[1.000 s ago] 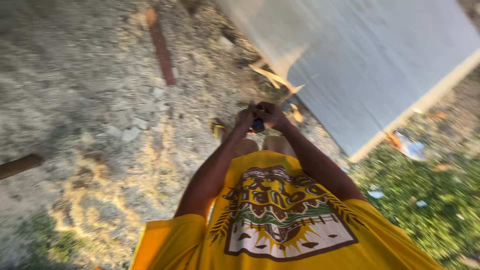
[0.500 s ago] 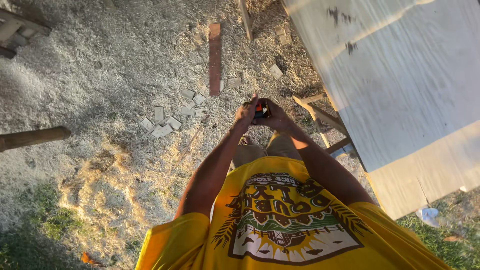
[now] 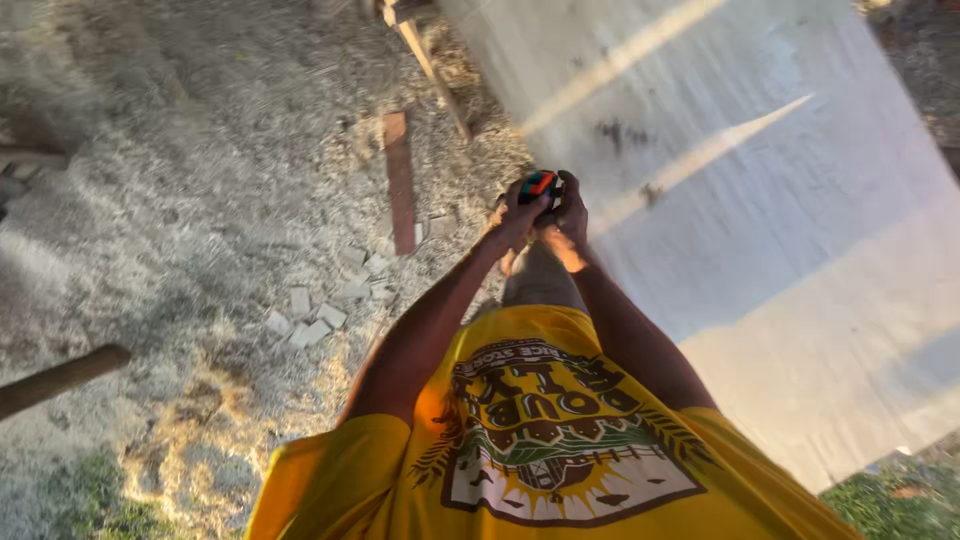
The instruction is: The person saws a long wooden board resting on supports using a hand saw, steadying the board with the other hand. They then use a tape measure to measure the board, mark it with a pencil, and finally pick up a hammer and work near a metal bar and stacked lumber.
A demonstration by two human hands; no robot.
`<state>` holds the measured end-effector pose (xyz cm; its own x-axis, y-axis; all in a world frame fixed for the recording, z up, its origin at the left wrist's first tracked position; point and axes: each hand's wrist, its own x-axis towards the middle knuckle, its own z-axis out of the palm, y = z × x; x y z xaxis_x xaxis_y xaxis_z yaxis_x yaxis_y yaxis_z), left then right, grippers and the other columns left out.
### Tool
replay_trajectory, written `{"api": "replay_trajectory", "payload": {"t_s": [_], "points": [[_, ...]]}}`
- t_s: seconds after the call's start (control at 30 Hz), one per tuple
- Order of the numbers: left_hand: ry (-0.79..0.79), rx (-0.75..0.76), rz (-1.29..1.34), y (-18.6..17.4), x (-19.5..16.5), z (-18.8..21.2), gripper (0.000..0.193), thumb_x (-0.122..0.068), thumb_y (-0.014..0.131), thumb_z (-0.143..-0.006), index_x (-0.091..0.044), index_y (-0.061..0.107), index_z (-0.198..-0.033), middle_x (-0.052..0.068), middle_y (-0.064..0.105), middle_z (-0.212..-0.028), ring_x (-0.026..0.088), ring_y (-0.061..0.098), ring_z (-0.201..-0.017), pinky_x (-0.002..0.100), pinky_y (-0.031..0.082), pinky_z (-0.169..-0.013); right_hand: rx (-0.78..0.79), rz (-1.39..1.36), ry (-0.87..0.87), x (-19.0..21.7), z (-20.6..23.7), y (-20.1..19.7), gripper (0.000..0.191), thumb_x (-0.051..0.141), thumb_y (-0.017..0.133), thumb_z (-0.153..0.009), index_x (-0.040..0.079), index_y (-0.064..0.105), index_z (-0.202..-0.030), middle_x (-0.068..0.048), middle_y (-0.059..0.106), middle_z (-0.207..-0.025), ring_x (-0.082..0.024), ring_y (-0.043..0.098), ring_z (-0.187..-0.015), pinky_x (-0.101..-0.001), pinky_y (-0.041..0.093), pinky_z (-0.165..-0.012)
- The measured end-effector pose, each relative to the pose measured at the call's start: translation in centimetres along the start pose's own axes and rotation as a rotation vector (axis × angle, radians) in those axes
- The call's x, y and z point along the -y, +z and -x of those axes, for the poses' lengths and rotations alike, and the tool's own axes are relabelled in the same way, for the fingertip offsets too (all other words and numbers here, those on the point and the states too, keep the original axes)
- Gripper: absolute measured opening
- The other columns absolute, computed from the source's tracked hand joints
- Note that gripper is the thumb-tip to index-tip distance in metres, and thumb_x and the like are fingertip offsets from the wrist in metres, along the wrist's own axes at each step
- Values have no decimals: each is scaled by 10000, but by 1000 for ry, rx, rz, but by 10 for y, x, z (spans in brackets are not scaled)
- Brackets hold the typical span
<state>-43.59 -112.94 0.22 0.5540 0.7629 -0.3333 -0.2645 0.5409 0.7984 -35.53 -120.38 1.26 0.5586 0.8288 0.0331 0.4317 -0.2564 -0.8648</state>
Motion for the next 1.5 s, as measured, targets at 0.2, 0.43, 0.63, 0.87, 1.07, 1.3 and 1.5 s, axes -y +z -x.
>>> {"api": "replay_trajectory", "payload": {"t_s": [0.2,0.43,0.63,0.87,1.07,1.3,1.5], "points": [[-97,180,-84,57,16,-121,359,-186,736,-946,-11,565,-1210,83,665,-1060,151,680,-918,340,619,-792,-131,30,45,-33,-99,-58,716,222,893,-734,99,516,-1330,-152,718,-1126,-326,734,-1004,-401,583,-818],[-371,23,-309,79,11,-180,544,-522,698,-907,-91,449,-1128,74,596,-889,132,574,-699,300,487,-557,-29,-330,279,-39,-148,-78,803,181,900,-742,102,432,-1390,-137,689,-1169,-241,708,-858,-344,566,-709],[-451,108,-408,72,5,-178,454,-417,677,-896,-75,511,-1144,61,640,-939,130,634,-782,291,542,-628,-37,-524,202,-43,-126,-82,775,89,891,-753,68,424,-1370,-52,613,-1137,-136,666,-895,-287,575,-737],[-429,468,-630,85,42,-118,326,-211,668,-809,-38,622,-1081,74,630,-953,162,594,-872,305,504,-775,-329,-931,646,-49,-43,-115,215,184,714,-930,37,650,-1073,-2,597,-785,-60,441,-553,-235,319,-473],[-397,651,-886,104,65,-29,374,-272,651,-789,-60,649,-1097,65,671,-931,187,626,-856,324,504,-787,-510,-695,705,-48,60,-128,138,155,740,-928,45,671,-975,31,608,-729,-42,492,-603,-228,389,-510],[-345,736,-1188,146,114,73,575,-602,632,-848,-69,716,-1046,143,734,-926,283,707,-908,396,527,-823,-700,-623,693,-77,169,-183,152,189,720,-951,46,681,-985,22,638,-752,-45,526,-607,-228,430,-527],[-425,753,-1496,183,221,189,706,-746,580,-858,-73,741,-993,177,755,-928,333,718,-927,439,534,-833,-792,-381,508,-155,310,-271,149,156,746,-980,17,716,-1027,-12,682,-845,-85,584,-752,-258,477,-664]]}}
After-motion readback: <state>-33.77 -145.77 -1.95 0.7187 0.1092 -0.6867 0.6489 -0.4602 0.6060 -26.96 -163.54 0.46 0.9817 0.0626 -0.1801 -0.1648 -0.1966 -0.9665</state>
